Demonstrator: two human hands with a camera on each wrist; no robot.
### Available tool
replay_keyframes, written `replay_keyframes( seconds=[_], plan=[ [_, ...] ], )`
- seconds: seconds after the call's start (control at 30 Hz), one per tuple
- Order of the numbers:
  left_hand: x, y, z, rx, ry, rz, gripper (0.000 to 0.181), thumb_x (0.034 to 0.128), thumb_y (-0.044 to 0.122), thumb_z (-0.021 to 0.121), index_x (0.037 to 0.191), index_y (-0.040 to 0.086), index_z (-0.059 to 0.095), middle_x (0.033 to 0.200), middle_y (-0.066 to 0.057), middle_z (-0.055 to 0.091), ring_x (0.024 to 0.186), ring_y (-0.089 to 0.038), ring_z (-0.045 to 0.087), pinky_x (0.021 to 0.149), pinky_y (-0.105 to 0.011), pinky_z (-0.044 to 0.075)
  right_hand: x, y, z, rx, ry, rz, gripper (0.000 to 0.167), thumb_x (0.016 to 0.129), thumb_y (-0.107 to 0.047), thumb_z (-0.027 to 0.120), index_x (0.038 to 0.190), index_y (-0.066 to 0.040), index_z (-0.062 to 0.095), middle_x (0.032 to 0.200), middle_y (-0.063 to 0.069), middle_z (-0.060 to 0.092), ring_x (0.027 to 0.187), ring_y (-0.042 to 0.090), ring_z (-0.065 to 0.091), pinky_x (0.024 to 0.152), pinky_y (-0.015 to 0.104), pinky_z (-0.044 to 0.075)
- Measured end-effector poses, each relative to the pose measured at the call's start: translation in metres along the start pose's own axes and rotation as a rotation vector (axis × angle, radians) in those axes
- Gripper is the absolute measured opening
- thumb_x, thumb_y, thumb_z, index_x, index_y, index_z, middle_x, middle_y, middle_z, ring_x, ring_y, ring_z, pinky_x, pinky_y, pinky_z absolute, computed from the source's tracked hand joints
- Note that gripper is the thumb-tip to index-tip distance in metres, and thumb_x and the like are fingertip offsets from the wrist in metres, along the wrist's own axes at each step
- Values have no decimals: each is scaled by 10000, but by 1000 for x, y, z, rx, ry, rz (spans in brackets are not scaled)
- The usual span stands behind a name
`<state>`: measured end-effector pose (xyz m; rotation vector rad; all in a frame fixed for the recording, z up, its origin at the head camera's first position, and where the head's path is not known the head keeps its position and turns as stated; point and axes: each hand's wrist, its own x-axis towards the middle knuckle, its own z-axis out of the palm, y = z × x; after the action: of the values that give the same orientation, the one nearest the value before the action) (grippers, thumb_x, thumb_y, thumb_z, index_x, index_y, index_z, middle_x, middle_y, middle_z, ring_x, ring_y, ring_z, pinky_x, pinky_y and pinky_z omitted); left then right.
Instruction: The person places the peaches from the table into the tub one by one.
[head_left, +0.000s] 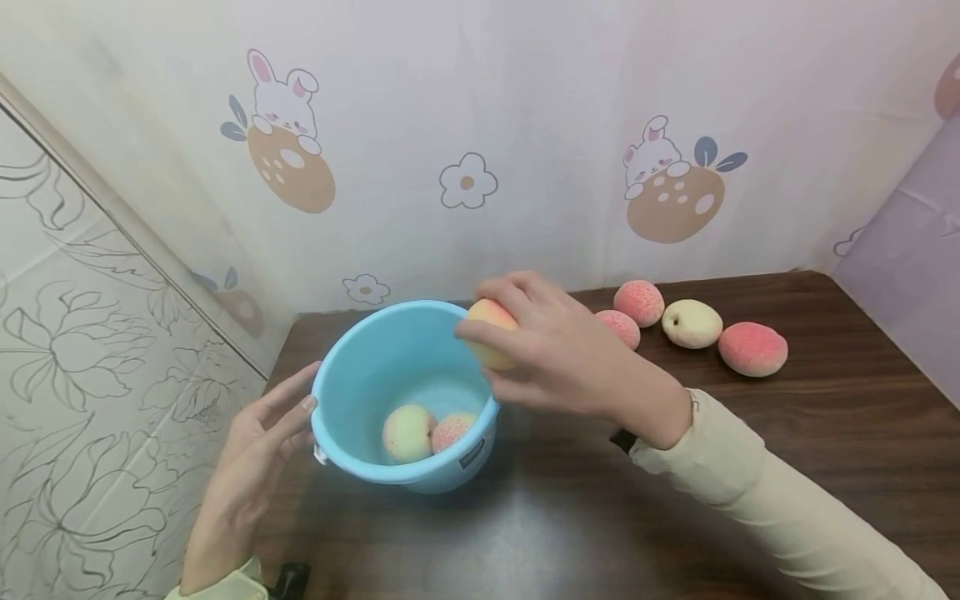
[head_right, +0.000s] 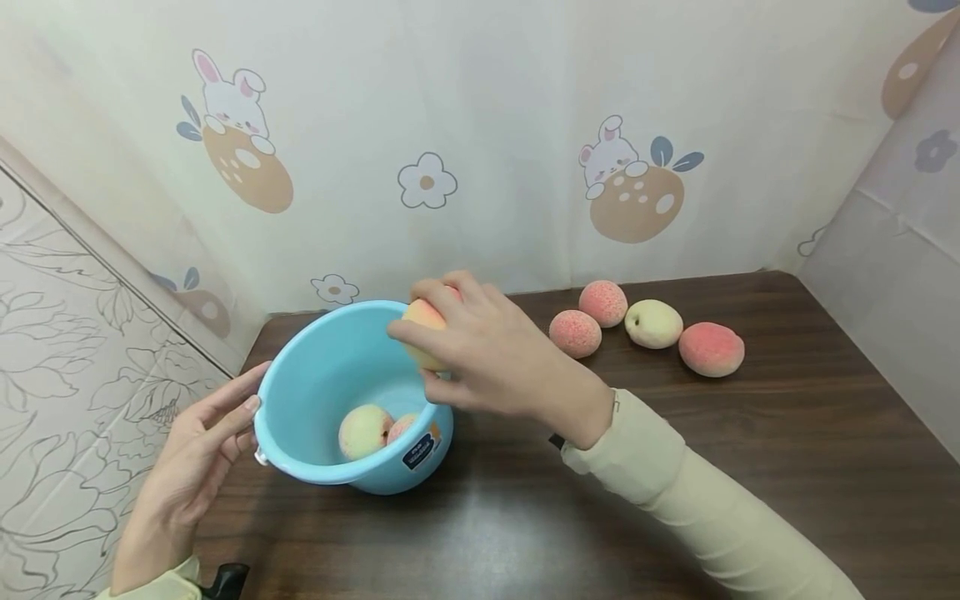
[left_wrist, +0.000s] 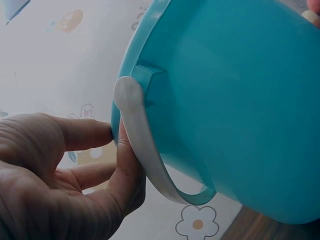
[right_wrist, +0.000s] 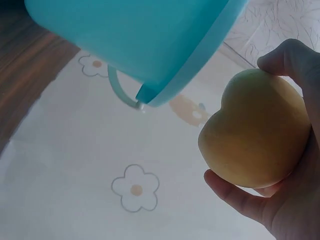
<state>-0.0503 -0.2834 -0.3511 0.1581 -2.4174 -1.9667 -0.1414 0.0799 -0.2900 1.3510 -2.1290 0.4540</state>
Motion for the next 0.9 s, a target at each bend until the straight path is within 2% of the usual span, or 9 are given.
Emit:
replay_keyframes(
  seconds=[0.23, 0.43, 0.9],
  plan=[
    [0, -1, 1, -7, 4, 8, 537, 1053, 245, 635, 1547, 90, 493, 1526, -8, 558, 1219, -52, 669, 939, -255, 593, 9, -5, 4, -29, -24, -59, 339, 890, -237, 659, 1228, -248, 659, 1243, 88, 609, 1131, 324, 555, 886, 436, 537],
    [0, -1, 1, -1, 7, 3, 539, 1053, 260, 636, 1549, 105, 495, 1546, -29, 544, 1246, -53, 647, 945, -251, 587, 13, -7, 8, -33, -32, -74, 332, 898, -234, 649, 1229, -249, 660, 1253, 82, 604, 1136, 315, 546, 829, 425, 542],
    [0, -1, 1, 0, 11, -2, 540, 1050, 261, 642, 1547, 109, 498, 1547, -26, 543, 1238, -60, 652, 939, -256, 589, 28, -12, 28, -23, -91, -122, 356, 859, -169, 620, 1210, -225, 636, 1251, 78, 615, 1112, 312, 557, 816, 427, 547]
  ],
)
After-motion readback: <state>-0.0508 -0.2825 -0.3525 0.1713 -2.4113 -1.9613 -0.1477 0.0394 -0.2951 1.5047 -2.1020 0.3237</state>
